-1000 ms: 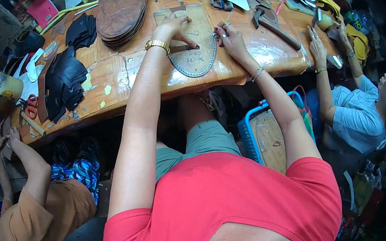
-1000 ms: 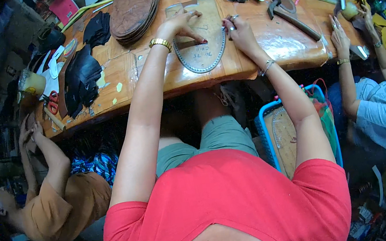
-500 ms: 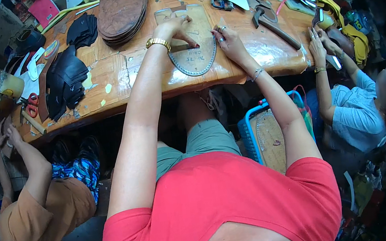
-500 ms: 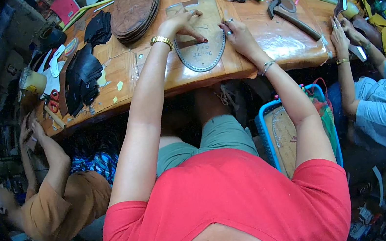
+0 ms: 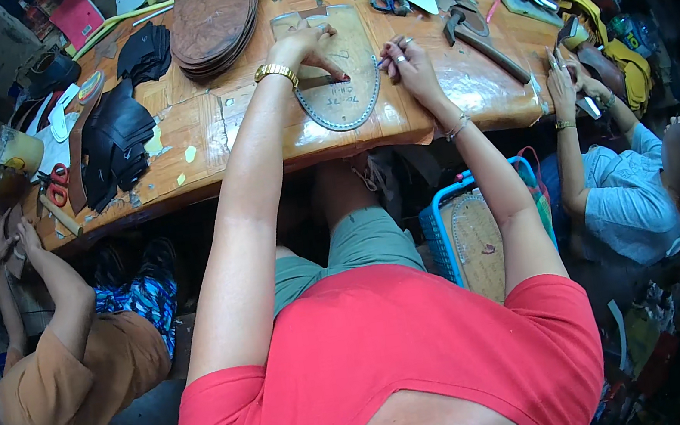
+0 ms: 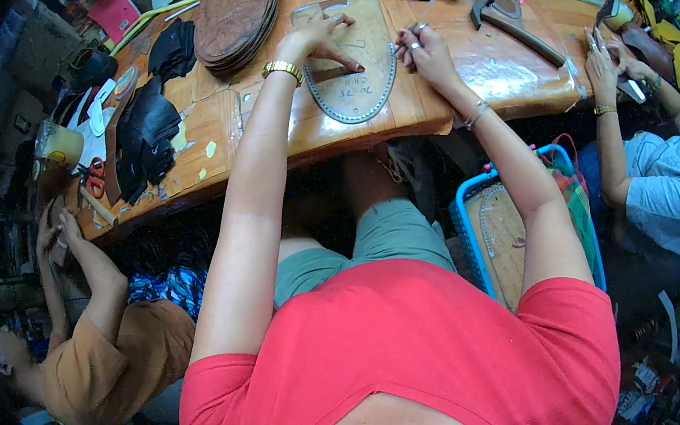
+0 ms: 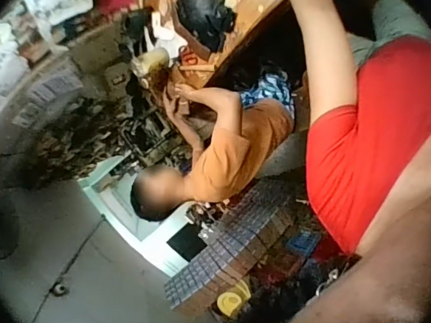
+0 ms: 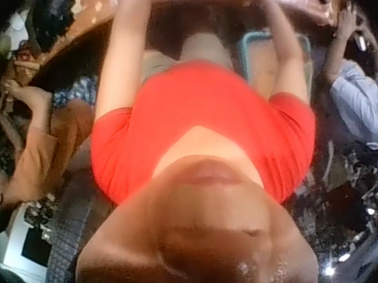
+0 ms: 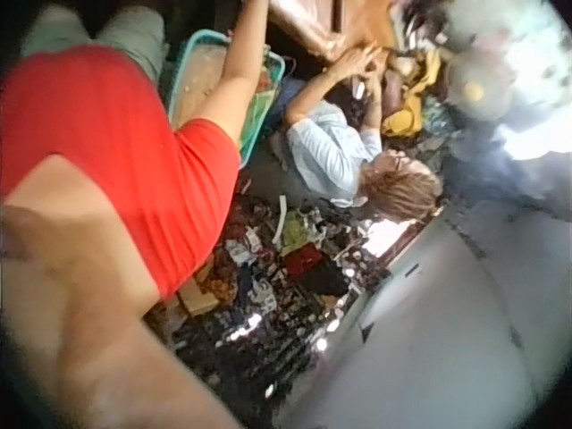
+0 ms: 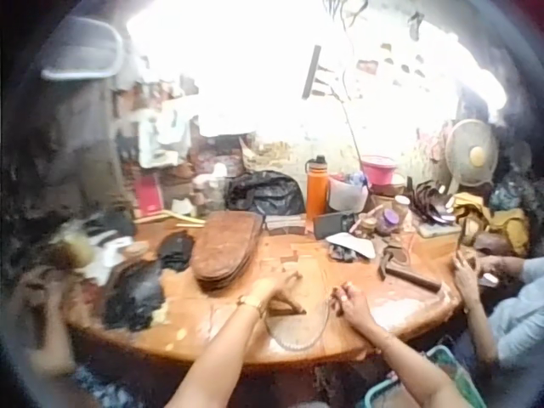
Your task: The person uses a small tool to repeatedly press or mark the edge of a leather sole placed on a wooden template. They periodically lift the sole, flip it, and reposition it on the template while continuing the edge work. Other leather pieces and tools are visible on the table.
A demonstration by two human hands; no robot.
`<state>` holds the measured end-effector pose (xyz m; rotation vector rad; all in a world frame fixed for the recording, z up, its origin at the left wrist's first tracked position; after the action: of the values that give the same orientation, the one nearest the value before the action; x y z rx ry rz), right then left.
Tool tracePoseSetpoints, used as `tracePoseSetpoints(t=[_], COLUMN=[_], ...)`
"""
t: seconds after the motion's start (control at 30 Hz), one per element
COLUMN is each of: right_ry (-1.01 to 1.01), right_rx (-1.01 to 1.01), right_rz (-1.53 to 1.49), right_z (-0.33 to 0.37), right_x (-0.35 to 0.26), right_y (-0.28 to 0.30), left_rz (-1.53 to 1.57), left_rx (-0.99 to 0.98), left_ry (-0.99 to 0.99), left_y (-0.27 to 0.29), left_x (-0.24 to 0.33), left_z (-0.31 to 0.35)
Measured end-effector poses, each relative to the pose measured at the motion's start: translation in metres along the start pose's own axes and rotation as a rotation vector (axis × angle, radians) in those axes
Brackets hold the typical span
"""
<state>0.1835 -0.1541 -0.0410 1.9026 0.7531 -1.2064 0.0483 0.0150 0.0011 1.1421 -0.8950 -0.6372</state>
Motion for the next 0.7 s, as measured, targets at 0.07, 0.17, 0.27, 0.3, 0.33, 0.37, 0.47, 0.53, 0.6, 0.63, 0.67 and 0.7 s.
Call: tracePoseSetpoints(t=[0.07,0.17,0.27,0.3,0.33,0.37,0.47,0.53,0.6,0.63,0.67,0.7], right_ry=[-0.049,0.621,0.223,-0.023,-0.023,-0.023,0.522,0.756,0.326,0.110,0.076,0.092], right_rx=[-0.001,0.025,0.012,0.002,-0.004,-0.011,0.029,0.057,0.017,-0.004,0.002,0.007], right_rz=[-0.076,0.480,0.155,-0.017,-0.012,-0.007,0.342,0.486,0.130,-0.046,-0.136,-0.131], right_z=[0.000,0.011,0.008,0.008,0.008,0.007,0.014,0.018,0.011,0.009,0.009,0.009], right_x=[0.004,-0.023,-0.015,-0.007,-0.007,-0.006,-0.024,-0.029,-0.017,-0.009,-0.005,-0.004], right_y=[0.006,-0.013,-0.006,-0.003,-0.002,-0.001,-0.011,-0.017,-0.008,-0.006,-0.003,-0.003], left_rz=[0.007,0.009,0.004,0.006,0.008,0.015,0.022,0.004,-0.006,-0.010,-0.008,-0.006], left_rx=[-0.001,0.004,0.023,0.023,0.023,0.024,0.024,0.034,0.045,0.051,0.054,0.057], left_ry=[-0.002,0.005,0.029,0.034,0.038,0.031,0.028,0.044,0.040,0.038,0.034,0.028], left_y=[0.001,0.002,0.005,0.005,0.006,0.007,0.004,0.005,0.005,0.005,0.004,0.004], left_x=[0.002,0.002,0.003,0.003,0.004,0.004,0.004,0.004,0.004,0.003,0.002,0.002], left_z=[0.002,0.002,0.006,0.006,0.006,0.006,0.006,0.007,0.006,0.006,0.005,0.005])
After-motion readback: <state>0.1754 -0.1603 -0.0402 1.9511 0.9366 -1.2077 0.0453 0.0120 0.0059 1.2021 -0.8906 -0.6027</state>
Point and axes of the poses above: each hand's wrist, its own z-axis away from the middle knuckle, its own y-axis out of the back of the hand, x = y × z, the point moved 4 cm from there along -z, towards the middle knuckle, and after that the axes turned 3 degrees about y, right-handed, at the moved point
